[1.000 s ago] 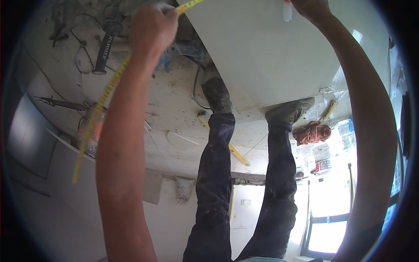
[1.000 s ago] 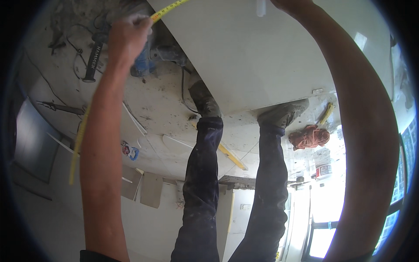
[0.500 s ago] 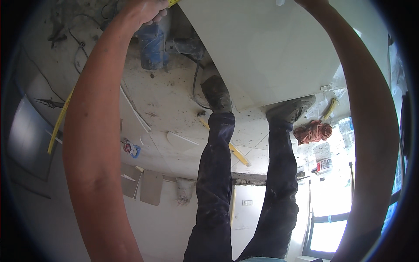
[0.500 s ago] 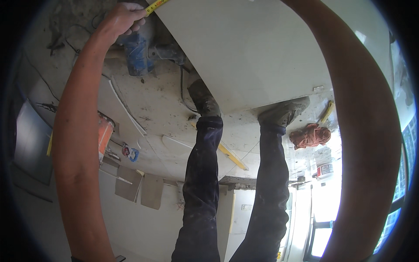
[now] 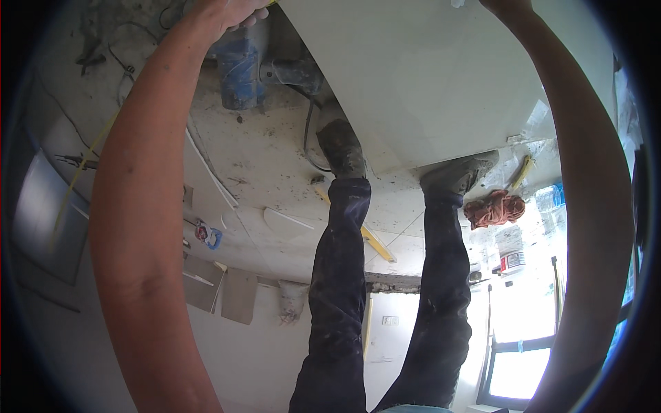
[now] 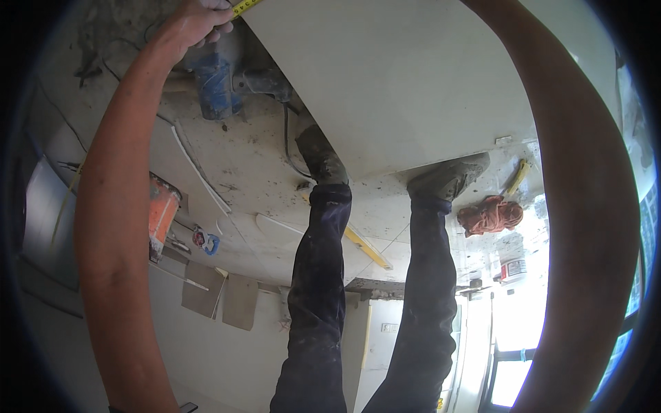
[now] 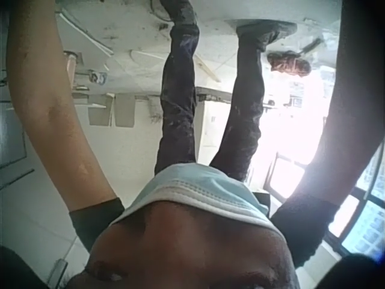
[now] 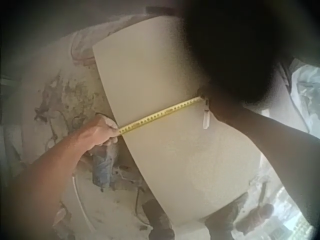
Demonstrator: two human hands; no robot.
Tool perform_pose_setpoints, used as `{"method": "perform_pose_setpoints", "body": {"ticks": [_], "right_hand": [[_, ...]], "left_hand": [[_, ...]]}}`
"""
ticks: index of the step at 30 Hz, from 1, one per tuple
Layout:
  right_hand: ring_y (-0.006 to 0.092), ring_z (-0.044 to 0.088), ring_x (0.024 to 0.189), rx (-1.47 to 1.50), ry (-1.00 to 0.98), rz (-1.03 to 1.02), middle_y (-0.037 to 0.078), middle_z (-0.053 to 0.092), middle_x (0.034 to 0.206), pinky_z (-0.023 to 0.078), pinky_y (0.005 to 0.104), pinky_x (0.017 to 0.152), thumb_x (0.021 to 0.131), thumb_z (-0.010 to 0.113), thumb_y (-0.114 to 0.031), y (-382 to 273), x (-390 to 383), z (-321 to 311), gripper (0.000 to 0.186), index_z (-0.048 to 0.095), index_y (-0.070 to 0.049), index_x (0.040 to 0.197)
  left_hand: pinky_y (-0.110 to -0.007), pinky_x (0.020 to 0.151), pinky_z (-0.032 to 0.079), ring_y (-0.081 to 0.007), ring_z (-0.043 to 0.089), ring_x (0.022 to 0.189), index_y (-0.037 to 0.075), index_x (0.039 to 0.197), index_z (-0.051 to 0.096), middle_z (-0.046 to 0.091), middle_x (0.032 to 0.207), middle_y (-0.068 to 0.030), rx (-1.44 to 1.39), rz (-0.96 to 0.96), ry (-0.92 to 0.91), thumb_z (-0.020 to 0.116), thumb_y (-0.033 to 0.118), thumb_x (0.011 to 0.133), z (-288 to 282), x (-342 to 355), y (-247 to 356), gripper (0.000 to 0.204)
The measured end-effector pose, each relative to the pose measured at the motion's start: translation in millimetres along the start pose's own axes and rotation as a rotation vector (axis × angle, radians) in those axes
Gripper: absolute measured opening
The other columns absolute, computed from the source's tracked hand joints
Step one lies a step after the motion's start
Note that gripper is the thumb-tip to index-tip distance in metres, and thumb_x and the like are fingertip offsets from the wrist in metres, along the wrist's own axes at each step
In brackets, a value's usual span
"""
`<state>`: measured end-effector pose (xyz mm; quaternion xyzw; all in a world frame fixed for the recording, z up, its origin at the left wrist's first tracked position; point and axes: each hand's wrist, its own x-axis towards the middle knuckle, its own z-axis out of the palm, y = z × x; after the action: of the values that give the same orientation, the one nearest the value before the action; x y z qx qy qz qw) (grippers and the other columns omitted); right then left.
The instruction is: Measuring a ceramic tile with a tape measure, marking the cutting line with a pen, and then cutting the tile using a circular saw.
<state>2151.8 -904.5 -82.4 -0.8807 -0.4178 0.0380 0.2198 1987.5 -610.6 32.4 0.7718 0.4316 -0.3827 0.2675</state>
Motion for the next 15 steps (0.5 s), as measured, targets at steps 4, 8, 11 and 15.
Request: {"method": "perform_pose_setpoints", "body": {"ticks": [4, 8, 11, 15], "right_hand": [[0.0285, 0.060, 0.077, -0.073, -0.074, 0.085, 0.017, 0.061, 0.080, 0.046, 0.0416, 0.067, 0.086, 0.055, -0.011, -25.6, 4.3, -14.5, 0.012, 0.065, -0.006, 0.082], [0.0272, 0.059, 0.078, -0.092, -0.086, 0.067, 0.015, 0.061, 0.080, 0.046, 0.0409, 0.068, 0.088, 0.055, -0.012, -21.4, 7.8, -16.4, 0.013, 0.064, -0.005, 0.084], [0.0263, 0.059, 0.079, -0.120, -0.102, 0.045, 0.014, 0.061, 0.080, 0.046, 0.0405, 0.069, 0.089, 0.055, -0.013, -20.0, 7.4, -19.6, 0.013, 0.064, -0.004, 0.086], [0.0202, 0.056, 0.079, 0.036, 0.457, 0.019, 0.009, 0.062, 0.088, 0.045, 0.0339, 0.070, 0.094, 0.055, -0.016, 29.2, -21.8, -2.0, 0.016, 0.061, -0.004, 0.103]], "left_hand": [[-0.029, 0.053, 0.047, -0.0124, 0.057, 0.060, 0.001, 0.102, 0.070, 0.068, 0.077, -0.0058, 0.111, 0.010, 0.040, 0.063, 0.014, 0.092, 1.0, -12.7, 7.2, 0.019], [-0.030, 0.054, 0.047, -0.0119, 0.057, 0.059, 0.002, 0.102, 0.071, 0.068, 0.076, -0.0057, 0.024, 0.003, 0.079, 0.064, 0.016, 0.091, 2.3, -4.7, -1.8, 0.020], [-0.032, 0.063, 0.050, -0.0156, 0.060, 0.071, -0.002, 0.109, 0.065, 0.067, 0.085, -0.0108, -0.041, -0.033, 0.004, 0.061, 0.018, 0.093, 2.4, -4.1, 0.2, 0.026], [-0.024, 0.049, 0.037, -0.0046, 0.052, 0.059, 0.008, 0.105, 0.070, 0.065, 0.074, 0.0028, -0.010, 0.162, -0.006, 0.065, 0.032, 0.086, 2.5, 29.7, -37.5, 0.031]]}}
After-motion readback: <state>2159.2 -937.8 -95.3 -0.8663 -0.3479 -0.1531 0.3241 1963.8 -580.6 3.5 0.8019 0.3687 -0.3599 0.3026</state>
